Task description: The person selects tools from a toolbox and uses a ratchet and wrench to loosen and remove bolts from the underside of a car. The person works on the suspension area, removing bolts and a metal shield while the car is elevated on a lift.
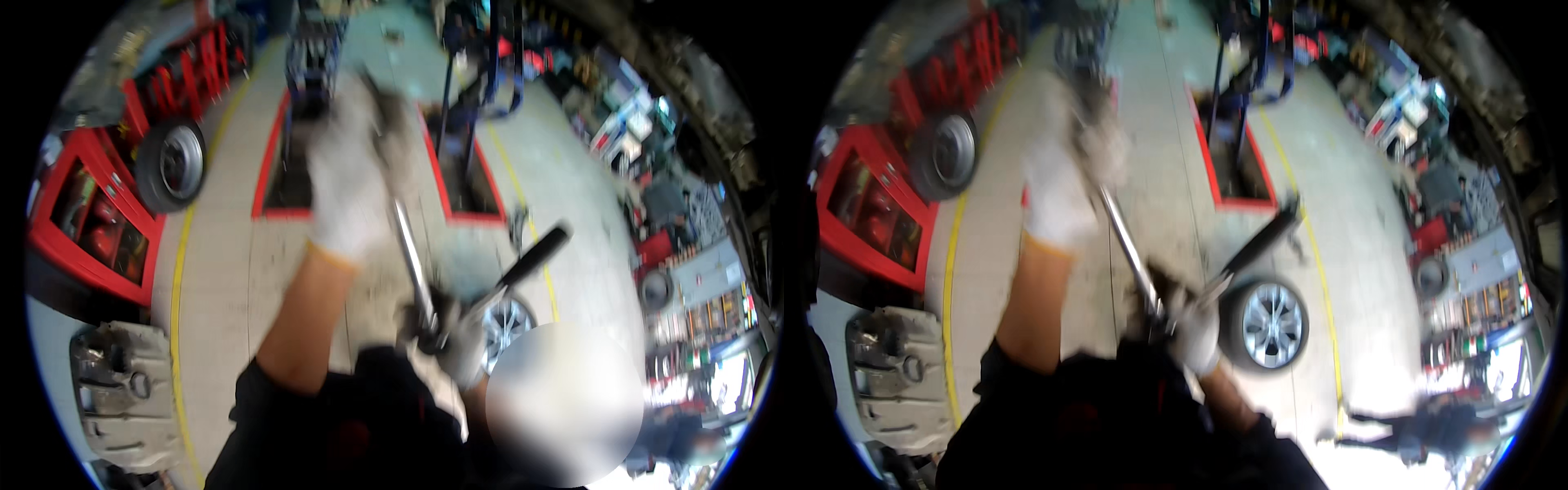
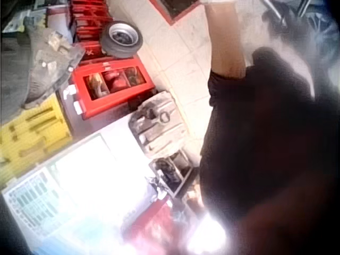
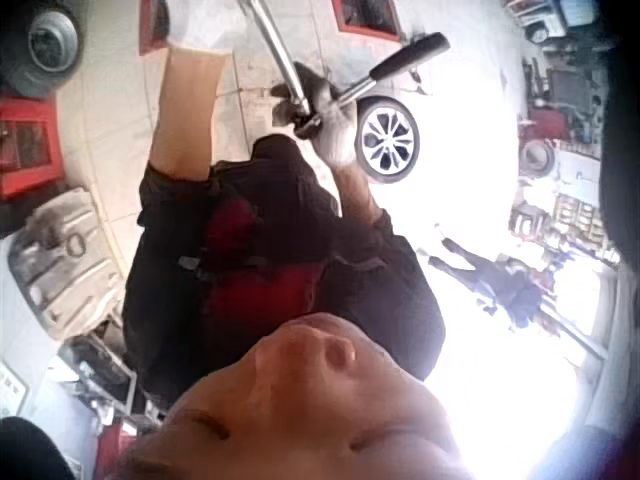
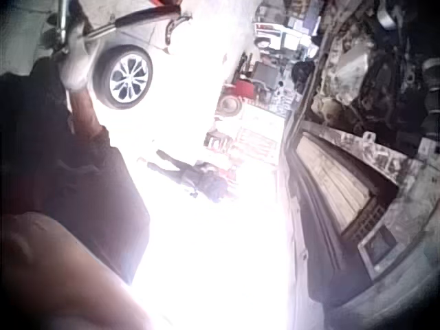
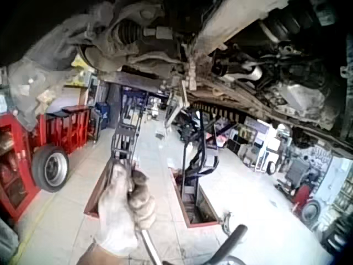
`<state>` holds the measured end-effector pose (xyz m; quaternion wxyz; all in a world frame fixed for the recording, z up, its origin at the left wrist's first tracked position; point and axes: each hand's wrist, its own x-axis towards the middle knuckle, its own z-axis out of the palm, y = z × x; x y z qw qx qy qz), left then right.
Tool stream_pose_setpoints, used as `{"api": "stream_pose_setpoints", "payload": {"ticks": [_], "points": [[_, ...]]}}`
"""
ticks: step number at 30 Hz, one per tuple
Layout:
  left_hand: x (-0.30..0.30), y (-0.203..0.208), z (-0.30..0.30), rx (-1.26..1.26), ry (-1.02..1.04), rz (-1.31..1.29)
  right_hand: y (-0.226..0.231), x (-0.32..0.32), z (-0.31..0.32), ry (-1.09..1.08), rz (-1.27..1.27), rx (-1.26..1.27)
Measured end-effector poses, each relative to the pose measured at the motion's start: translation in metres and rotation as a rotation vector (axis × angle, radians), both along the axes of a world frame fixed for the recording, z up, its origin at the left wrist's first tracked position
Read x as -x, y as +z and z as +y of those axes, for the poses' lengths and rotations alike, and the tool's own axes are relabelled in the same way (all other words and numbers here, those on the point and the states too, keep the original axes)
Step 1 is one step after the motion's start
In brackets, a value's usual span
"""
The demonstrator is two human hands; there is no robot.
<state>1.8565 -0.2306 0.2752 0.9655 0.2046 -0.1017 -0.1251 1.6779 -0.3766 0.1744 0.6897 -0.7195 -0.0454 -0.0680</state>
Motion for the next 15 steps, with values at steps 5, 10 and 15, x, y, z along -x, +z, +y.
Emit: {"api": "stream_pose_setpoints", "payload": {"ticks": [5, 10, 15], "points": [[-0.082, -0.005, 0.065, 0.168, 0.142, -0.195, 0.013, -0.083, 0.003, 0.069, -0.081, -0.88], [-0.128, -0.014, 0.061, 0.113, 0.2, -0.105, 0.05, -0.143, 0.025, 0.049, -0.061, -0.843], [-0.144, 0.018, 0.026, -0.208, 0.46, 0.191, 0.041, -0.177, 0.032, -0.292, -0.211, -0.514]]}}
